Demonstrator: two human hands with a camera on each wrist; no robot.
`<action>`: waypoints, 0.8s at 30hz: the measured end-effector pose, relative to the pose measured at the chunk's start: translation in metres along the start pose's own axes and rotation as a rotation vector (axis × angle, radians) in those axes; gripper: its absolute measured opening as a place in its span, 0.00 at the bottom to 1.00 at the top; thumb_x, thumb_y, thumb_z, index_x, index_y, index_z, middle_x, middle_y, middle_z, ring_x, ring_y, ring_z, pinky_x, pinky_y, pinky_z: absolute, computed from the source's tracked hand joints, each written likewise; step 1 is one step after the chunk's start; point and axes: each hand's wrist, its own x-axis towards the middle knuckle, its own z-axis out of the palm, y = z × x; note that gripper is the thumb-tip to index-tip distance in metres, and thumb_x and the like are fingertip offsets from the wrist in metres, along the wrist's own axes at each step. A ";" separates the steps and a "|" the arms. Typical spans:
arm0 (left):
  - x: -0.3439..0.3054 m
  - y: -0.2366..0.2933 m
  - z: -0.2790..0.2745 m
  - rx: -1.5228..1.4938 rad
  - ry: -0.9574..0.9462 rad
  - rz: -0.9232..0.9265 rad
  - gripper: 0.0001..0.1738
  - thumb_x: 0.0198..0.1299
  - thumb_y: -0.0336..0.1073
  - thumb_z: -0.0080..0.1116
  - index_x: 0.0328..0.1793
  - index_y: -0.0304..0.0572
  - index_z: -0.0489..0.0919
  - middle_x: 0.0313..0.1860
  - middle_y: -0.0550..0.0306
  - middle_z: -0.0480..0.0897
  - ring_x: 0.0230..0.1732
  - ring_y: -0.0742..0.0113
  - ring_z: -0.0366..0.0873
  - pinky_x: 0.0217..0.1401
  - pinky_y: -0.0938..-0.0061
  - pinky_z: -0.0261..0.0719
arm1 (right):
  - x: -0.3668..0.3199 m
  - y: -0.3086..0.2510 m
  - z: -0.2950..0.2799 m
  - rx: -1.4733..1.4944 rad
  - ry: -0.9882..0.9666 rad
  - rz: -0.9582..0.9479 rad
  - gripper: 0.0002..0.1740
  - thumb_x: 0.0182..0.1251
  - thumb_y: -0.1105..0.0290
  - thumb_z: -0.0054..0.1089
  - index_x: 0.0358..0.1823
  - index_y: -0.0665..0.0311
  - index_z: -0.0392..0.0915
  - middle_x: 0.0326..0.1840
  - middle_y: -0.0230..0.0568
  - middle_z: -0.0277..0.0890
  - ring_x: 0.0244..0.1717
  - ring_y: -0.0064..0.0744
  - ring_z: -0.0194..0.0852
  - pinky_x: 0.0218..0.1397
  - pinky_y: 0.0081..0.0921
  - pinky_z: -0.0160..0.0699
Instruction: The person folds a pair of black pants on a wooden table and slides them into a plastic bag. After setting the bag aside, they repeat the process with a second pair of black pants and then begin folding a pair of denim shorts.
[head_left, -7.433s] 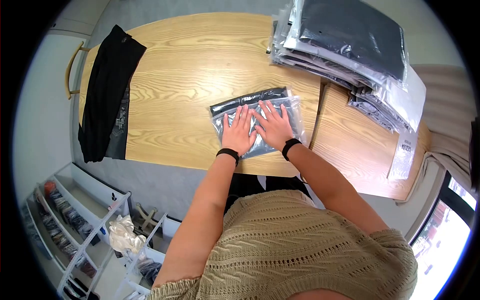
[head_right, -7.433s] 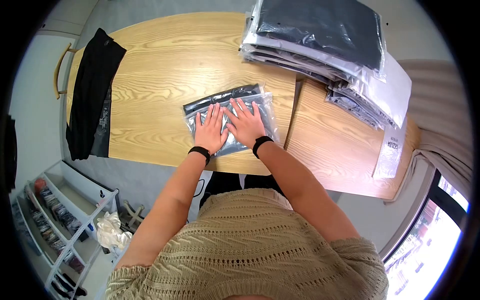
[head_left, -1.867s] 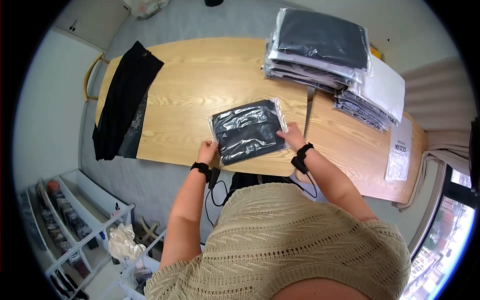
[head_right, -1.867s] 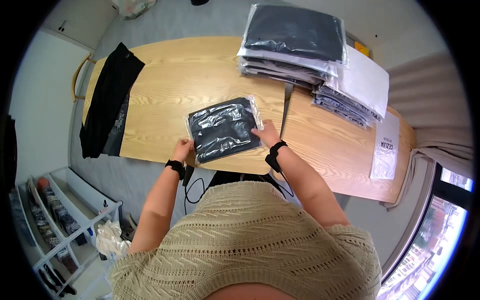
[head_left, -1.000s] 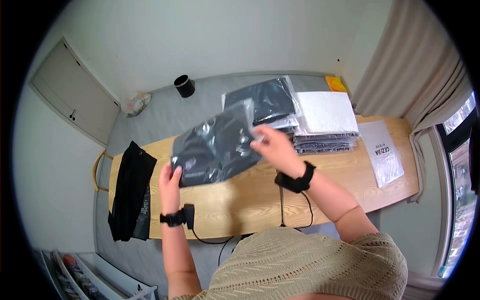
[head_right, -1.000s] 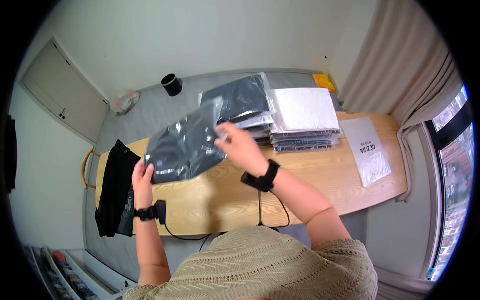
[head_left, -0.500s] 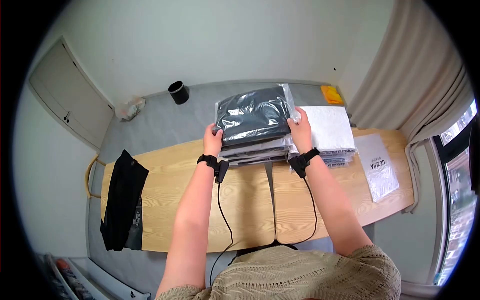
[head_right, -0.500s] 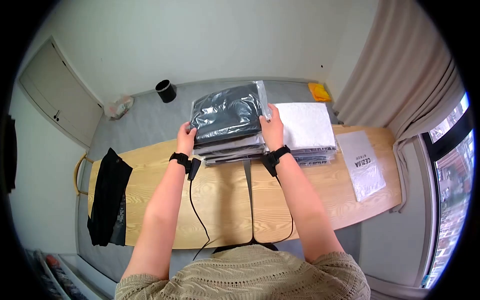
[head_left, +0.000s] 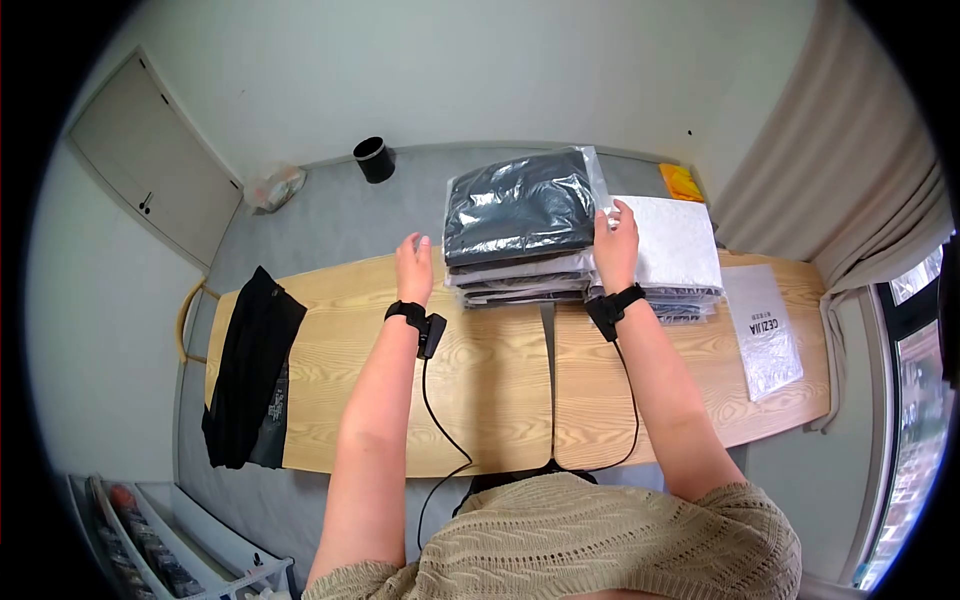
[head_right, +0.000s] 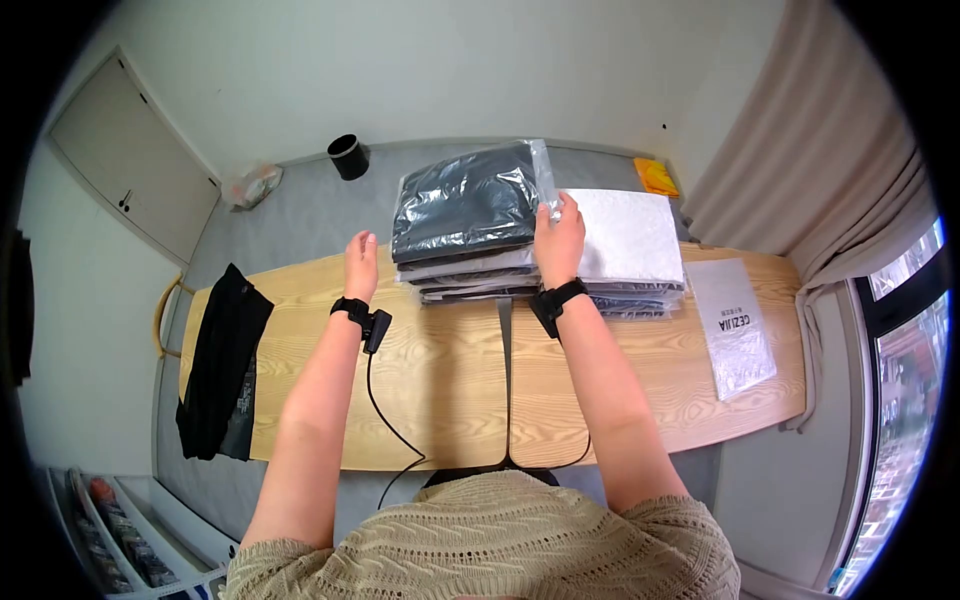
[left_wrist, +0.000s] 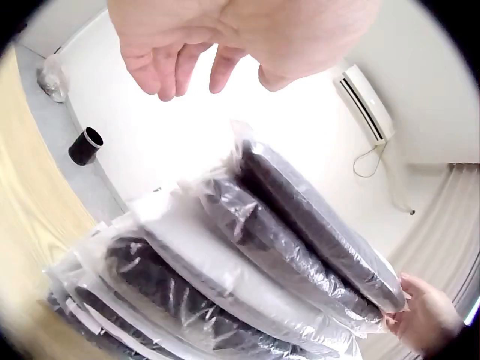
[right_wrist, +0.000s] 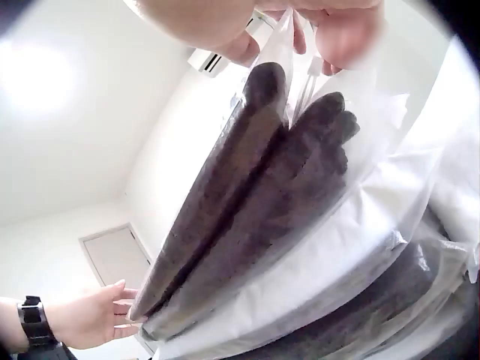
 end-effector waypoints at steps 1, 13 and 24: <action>-0.002 -0.001 -0.007 0.003 0.004 -0.005 0.23 0.66 0.44 0.47 0.57 0.31 0.71 0.53 0.37 0.74 0.56 0.44 0.69 0.59 0.60 0.67 | -0.001 0.000 -0.001 -0.021 0.028 -0.021 0.23 0.63 0.65 0.56 0.56 0.67 0.67 0.50 0.57 0.72 0.53 0.53 0.69 0.56 0.39 0.67; -0.065 -0.049 -0.146 0.281 0.122 -0.081 0.21 0.62 0.40 0.51 0.58 0.35 0.71 0.55 0.40 0.73 0.59 0.44 0.68 0.63 0.59 0.65 | -0.056 -0.070 -0.044 0.383 -0.004 -0.137 0.19 0.65 0.70 0.52 0.56 0.68 0.68 0.57 0.44 0.68 0.60 0.35 0.62 0.64 0.31 0.57; -0.178 -0.187 -0.342 0.707 0.155 -0.542 0.22 0.54 0.33 0.50 0.58 0.41 0.72 0.53 0.41 0.76 0.56 0.44 0.71 0.60 0.56 0.68 | -0.190 -0.075 -0.018 0.470 -0.354 -0.055 0.11 0.64 0.78 0.49 0.47 0.68 0.72 0.52 0.40 0.73 0.53 0.30 0.67 0.59 0.25 0.62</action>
